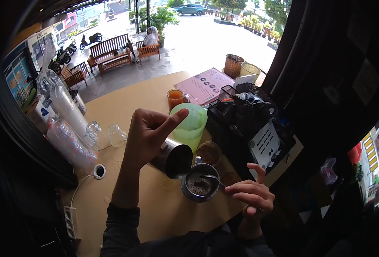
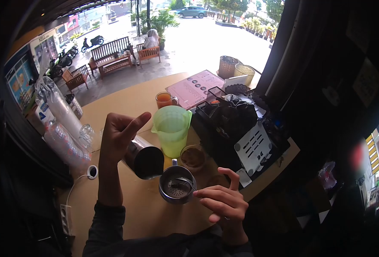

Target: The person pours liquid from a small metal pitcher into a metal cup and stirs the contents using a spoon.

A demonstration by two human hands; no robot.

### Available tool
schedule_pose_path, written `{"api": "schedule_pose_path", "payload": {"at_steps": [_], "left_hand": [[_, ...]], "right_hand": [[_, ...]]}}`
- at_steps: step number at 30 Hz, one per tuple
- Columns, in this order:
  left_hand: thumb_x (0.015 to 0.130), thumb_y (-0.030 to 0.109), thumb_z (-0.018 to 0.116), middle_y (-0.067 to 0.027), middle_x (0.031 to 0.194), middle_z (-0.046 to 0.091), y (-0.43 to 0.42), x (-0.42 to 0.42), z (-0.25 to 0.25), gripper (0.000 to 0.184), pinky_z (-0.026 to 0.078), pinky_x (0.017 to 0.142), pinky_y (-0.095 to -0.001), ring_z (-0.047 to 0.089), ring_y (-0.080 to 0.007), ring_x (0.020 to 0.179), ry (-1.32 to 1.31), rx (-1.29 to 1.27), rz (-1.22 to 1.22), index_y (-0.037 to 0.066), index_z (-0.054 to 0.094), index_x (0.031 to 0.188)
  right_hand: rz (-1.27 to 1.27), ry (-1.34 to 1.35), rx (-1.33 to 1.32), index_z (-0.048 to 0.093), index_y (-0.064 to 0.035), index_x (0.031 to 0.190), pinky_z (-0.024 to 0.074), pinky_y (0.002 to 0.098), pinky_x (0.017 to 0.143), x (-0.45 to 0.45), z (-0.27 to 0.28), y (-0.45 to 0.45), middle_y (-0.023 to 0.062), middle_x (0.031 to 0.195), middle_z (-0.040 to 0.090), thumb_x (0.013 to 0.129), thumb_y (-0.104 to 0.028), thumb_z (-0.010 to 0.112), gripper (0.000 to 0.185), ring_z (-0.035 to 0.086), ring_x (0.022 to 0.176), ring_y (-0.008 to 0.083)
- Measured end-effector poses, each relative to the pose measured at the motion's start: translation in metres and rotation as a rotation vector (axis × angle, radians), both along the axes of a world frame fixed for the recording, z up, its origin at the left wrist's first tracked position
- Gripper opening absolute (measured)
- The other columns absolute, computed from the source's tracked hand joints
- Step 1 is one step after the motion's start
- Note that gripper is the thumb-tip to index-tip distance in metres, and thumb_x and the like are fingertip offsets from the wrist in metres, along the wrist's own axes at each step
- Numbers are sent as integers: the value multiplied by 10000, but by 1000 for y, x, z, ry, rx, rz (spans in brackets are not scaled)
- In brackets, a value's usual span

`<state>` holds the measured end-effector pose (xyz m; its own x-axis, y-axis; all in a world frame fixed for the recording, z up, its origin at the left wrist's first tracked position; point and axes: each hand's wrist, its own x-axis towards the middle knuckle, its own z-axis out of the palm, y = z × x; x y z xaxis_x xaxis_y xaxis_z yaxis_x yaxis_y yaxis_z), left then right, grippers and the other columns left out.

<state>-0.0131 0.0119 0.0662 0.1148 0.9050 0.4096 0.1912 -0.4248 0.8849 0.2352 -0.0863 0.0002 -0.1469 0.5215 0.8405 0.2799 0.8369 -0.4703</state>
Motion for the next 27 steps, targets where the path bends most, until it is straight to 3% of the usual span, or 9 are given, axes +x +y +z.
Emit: {"api": "schedule_pose_path", "payload": {"at_steps": [7,11,12,13,15,19,20,22,27], "left_hand": [[925,298,681,93,447,398,0,23,9,438,189,415,-231,299,17,446,-20,2,-53,-6,695,609],[909,247,706,121,481,368,1,28,5,351,176,430,-241,280,18,473,5,30,-64,-8,725,669],[918,274,691,106,457,359,1,31,5,430,188,421,-242,292,14,459,13,50,-64,-6,669,593],[926,301,676,90,433,350,0,34,6,515,200,413,-242,303,10,446,21,71,-63,-4,613,516],[923,295,679,85,428,337,-3,39,7,528,202,412,-246,305,7,444,14,61,-54,-3,588,497],[917,283,684,77,423,328,-3,43,5,531,204,406,-252,312,6,439,77,56,-40,-1,565,485],[915,278,685,74,423,326,-3,44,5,532,203,405,-255,314,5,436,87,70,-33,0,557,481],[912,284,687,70,415,340,-4,46,7,534,212,401,-252,327,6,430,89,73,-28,-1,556,480],[914,263,691,97,442,335,-9,51,9,448,195,416,-239,300,11,449,112,67,-15,10,652,547]], "right_hand": [[74,-130,-32,672,-59,767,370,535,1012,9,7,10,53,793,722,901,-547,485,539,703,679,185],[142,-16,-179,692,-34,782,544,417,788,13,3,17,92,803,718,856,-480,581,465,700,682,236],[162,37,-183,681,8,798,569,330,632,13,3,18,145,810,710,879,-440,592,464,704,699,257],[162,35,-181,681,8,798,569,330,632,11,2,17,145,810,710,879,-440,592,464,704,699,257],[173,347,-342,658,54,803,580,312,600,7,-4,11,202,826,699,935,-396,576,477,706,707,253],[103,527,-324,573,85,758,610,374,573,8,-10,13,219,730,645,1024,-266,479,451,693,678,271],[102,529,-321,573,85,758,610,374,573,6,-9,14,219,730,645,1024,-266,479,451,693,678,271],[18,597,-361,508,30,752,554,339,473,1,-5,16,237,671,622,1029,-303,445,437,613,485,269],[35,741,-421,503,23,767,550,346,450,4,-22,21,220,677,610,1037,-285,409,420,610,513,256]]}}
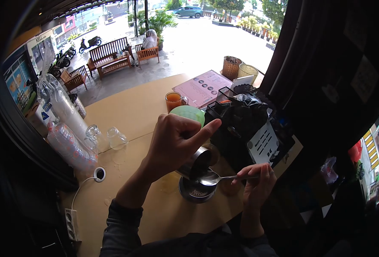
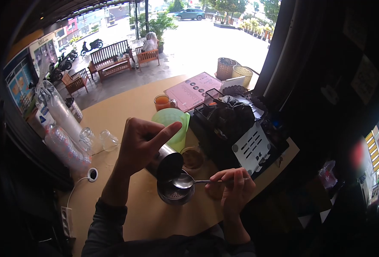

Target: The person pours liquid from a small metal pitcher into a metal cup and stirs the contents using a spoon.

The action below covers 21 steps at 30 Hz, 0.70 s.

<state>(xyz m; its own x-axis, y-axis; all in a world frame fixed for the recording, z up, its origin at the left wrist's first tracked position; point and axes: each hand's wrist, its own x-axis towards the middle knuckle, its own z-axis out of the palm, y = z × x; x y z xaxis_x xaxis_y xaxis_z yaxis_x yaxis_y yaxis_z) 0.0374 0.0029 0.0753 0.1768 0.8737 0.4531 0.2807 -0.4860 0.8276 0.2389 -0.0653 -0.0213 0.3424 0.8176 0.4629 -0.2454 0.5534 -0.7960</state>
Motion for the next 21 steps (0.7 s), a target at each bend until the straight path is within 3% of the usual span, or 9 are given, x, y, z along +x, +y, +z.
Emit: {"api": "schedule_pose_path", "payload": {"at_steps": [5,8,10,21], "left_hand": [[913,262,693,88,436,316,-1,2,3,572,180,410,-237,286,10,438,93,61,-18,31,462,443],[910,260,696,87,435,308,-1,4,4,579,177,408,-239,279,8,434,94,40,-19,32,449,439],[908,257,699,88,435,305,0,4,3,578,176,407,-239,279,8,433,100,57,-22,33,450,437],[850,228,757,58,420,267,-3,7,4,579,173,413,-262,248,-3,442,171,188,-23,11,420,433]], "right_hand": [[2,83,-30,506,17,770,554,346,446,-4,-4,3,207,682,608,1039,-281,398,416,628,568,247],[0,90,-16,511,19,772,557,344,450,-2,-3,4,212,687,613,1041,-281,391,421,625,552,251],[102,84,18,516,48,808,595,379,521,4,-7,2,202,725,608,1048,-260,392,410,666,669,266],[106,100,17,523,56,799,593,387,519,0,-8,-3,216,727,612,1047,-272,396,430,666,670,270]]}}
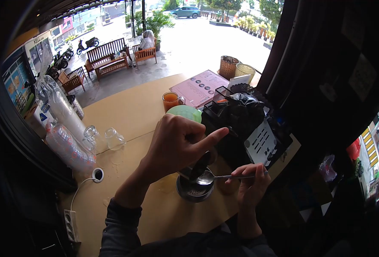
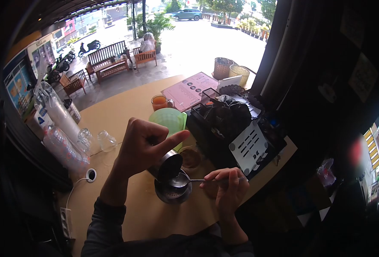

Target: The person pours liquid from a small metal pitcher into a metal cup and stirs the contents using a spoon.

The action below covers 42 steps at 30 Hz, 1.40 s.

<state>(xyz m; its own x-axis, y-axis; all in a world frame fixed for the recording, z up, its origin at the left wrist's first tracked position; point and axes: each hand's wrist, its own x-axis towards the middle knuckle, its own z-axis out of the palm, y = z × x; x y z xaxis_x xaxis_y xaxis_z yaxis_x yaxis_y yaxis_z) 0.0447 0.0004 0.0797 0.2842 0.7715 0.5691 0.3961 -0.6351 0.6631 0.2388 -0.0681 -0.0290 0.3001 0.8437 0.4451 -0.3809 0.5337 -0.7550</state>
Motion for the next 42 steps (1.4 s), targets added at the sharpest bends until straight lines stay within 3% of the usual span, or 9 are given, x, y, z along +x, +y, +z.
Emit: {"api": "schedule_pose_path", "payload": {"at_steps": [6,11,14,17,20,23,35,41,42], "left_hand": [[857,239,751,69,421,281,2,-6,-3,571,174,411,-258,260,4,442,33,16,6,13,438,436],[906,283,696,64,413,376,10,-11,-22,509,222,406,-243,333,-1,424,-347,-71,109,4,596,493],[947,235,645,96,452,360,4,-12,-22,544,165,437,-255,264,2,454,-490,-125,80,50,478,464],[951,231,640,103,452,317,6,-14,-22,585,135,443,-277,230,-2,451,-516,-133,79,98,387,440],[953,227,637,103,455,313,6,-14,-21,583,135,444,-274,230,-4,452,-480,-128,88,98,389,441],[953,227,637,102,456,310,6,-15,-21,583,134,445,-274,229,-5,453,-472,-139,99,96,387,443],[958,238,629,107,462,341,5,-13,-22,563,153,440,-257,257,6,462,-447,-130,86,70,435,458],[959,248,625,105,475,407,8,-18,-25,449,193,438,-233,306,15,468,-365,-139,71,-3,651,588],[959,248,624,99,479,431,7,-17,-24,420,209,440,-223,327,16,469,-361,-141,77,-13,681,635]], "right_hand": [[-8,-8,3,530,57,787,588,381,510,1,-1,0,211,726,613,1046,-278,404,442,666,664,269],[-29,-79,94,557,69,783,591,369,506,2,5,-12,211,741,639,1025,-328,469,473,683,648,281],[-129,-410,242,611,72,814,605,349,578,-10,8,-33,227,805,693,872,-435,634,511,716,659,277],[-229,-801,489,626,42,815,597,301,568,-17,8,-42,220,853,694,826,-372,704,421,714,664,249],[-265,-977,537,602,39,876,609,337,573,-23,11,-44,207,868,694,893,-431,597,470,722,700,272],[-243,-1055,578,604,25,884,605,336,594,-22,13,-43,184,893,697,895,-430,594,455,721,718,263],[-184,-1076,535,627,4,892,570,301,533,-23,12,-30,140,835,693,908,-404,592,410,698,642,236],[-234,-935,551,631,16,877,550,295,493,-21,11,-28,152,753,677,934,-419,555,445,673,582,220],[-193,-980,551,629,18,852,545,299,497,-21,12,-27,150,773,678,897,-392,618,413,669,590,229]]}}
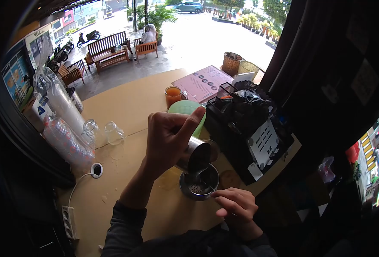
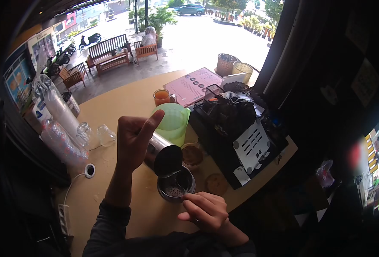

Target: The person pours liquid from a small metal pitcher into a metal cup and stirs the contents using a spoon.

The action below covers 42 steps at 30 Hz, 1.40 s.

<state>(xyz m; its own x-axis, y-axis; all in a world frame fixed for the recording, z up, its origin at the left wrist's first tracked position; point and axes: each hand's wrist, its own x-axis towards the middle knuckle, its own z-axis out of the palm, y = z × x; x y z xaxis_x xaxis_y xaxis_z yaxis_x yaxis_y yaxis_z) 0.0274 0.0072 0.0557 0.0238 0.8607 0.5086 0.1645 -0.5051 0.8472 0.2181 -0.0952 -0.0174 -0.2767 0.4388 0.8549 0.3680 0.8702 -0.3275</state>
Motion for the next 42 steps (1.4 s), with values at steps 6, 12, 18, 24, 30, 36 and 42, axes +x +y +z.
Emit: {"api": "schedule_pose_path", "payload": {"at_steps": [6,12,18,24,30,36,42], "left_hand": [[936,289,650,51,392,365,3,4,2,534,215,393,-255,333,1,412,-36,32,11,-16,580,503],[933,273,653,55,400,375,-3,4,8,519,230,395,-246,342,-4,403,39,22,-12,-4,585,500],[929,264,661,57,403,377,-5,3,8,501,242,396,-239,354,-5,403,42,46,-5,-4,603,510],[927,280,667,50,399,382,-5,1,10,502,241,393,-242,356,-5,400,58,38,2,-10,619,521],[929,287,664,47,395,384,-4,0,10,512,240,390,-243,359,-6,393,66,52,-14,-8,614,514],[930,276,663,50,394,374,-3,0,9,511,237,390,-238,364,-4,393,55,54,-12,-2,604,505],[925,268,668,54,398,375,-4,4,13,498,234,392,-234,363,7,406,84,41,-39,2,606,509]], "right_hand": [[71,89,-18,625,17,826,534,295,509,5,-1,8,130,787,673,845,-380,688,402,662,597,238],[154,222,-27,653,36,839,542,291,495,9,0,10,158,711,680,932,-473,549,527,682,579,232],[165,190,-78,649,28,810,553,306,538,9,-3,16,142,776,693,880,-452,612,487,688,629,243],[158,215,-189,646,35,805,542,285,560,10,6,21,130,795,696,877,-414,624,455,692,656,230],[236,308,-452,650,50,817,541,288,590,7,29,33,146,770,682,890,-381,623,438,691,664,216],[268,285,-508,661,52,813,551,297,598,13,27,33,157,788,688,909,-405,593,471,694,673,212],[182,161,-326,675,29,824,550,304,568,6,19,28,139,797,693,890,-411,615,449,698,666,229]]}}
